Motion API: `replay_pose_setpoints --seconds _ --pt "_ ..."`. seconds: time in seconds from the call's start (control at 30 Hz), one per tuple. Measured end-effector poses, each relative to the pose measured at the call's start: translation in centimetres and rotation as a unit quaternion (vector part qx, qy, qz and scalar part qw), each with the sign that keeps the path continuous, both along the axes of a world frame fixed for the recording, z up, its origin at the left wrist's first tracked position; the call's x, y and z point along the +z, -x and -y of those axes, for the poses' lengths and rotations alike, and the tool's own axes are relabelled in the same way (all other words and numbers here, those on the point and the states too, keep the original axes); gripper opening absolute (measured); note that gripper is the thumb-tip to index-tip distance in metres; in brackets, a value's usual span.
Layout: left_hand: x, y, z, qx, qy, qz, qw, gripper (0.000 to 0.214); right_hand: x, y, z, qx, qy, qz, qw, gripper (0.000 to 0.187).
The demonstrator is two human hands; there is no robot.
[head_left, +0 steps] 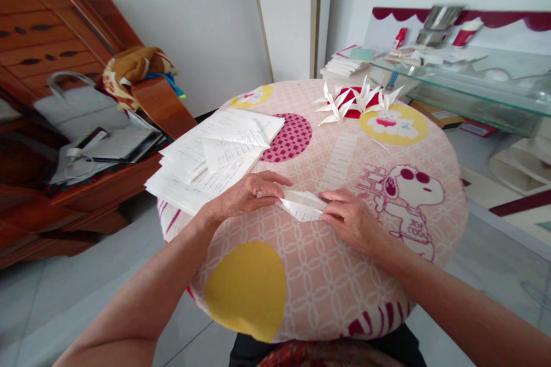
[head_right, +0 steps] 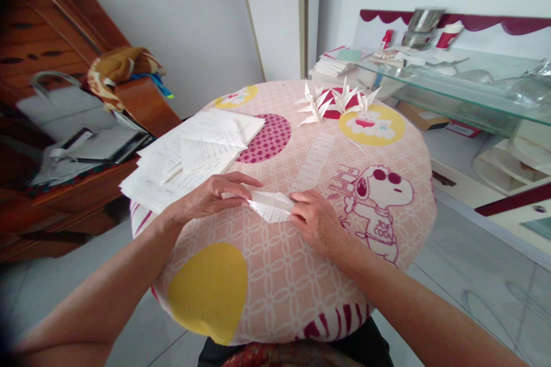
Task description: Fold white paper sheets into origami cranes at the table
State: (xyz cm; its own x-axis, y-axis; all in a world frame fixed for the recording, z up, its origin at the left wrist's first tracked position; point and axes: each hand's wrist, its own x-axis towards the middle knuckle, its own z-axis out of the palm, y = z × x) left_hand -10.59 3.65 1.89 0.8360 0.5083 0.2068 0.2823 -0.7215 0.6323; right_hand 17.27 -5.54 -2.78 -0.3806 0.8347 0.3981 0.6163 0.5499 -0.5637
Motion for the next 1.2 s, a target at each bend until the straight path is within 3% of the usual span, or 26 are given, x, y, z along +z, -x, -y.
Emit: replay_pose_setpoints --seconds 0.27,0.63,0.77,0.87,0.97,1.07,1.2 --pt "0.1 0.7 -0.4 0.043 0.038 0.025 0.998 0.017 0.2 0.1 0.1 -0.001 -0.006 0.003 1.0 0.02" --pt "0.2 2.0 -1.1 0.07 -0.003 0.002 0.998 0.016 0.0 0.3 0.1 -0.004 -0.018 0.005 1.0 0.019" --pt "1.0 1.1 -0.2 0.112 -0.09 0.011 0.99 0.015 -0.2 0.6 0.0 -0.008 -0.034 0.021 0.999 0.019" --pt "2.1 -0.9 2.1 0.164 -0.241 0.034 0.956 0.015 -0.3 0.7 -0.1 -0.013 -0.045 0.033 0.998 0.021" --pt "3.2 -3.3 5.4 0.131 -0.322 0.065 0.935 0.022 -0.3 0.8 -0.1 -0.013 -0.049 0.037 0.998 0.02" --pt "3.4 -5.4 7.6 0.051 -0.344 0.082 0.934 0.034 -0.4 1.0 -0.1 -0.008 -0.05 0.03 0.998 0.017" --pt "1.2 -7.0 6.6 0.039 -0.344 -0.021 0.938 0.044 -0.6 1.0 -0.1 -0.012 -0.045 0.024 0.999 0.017"
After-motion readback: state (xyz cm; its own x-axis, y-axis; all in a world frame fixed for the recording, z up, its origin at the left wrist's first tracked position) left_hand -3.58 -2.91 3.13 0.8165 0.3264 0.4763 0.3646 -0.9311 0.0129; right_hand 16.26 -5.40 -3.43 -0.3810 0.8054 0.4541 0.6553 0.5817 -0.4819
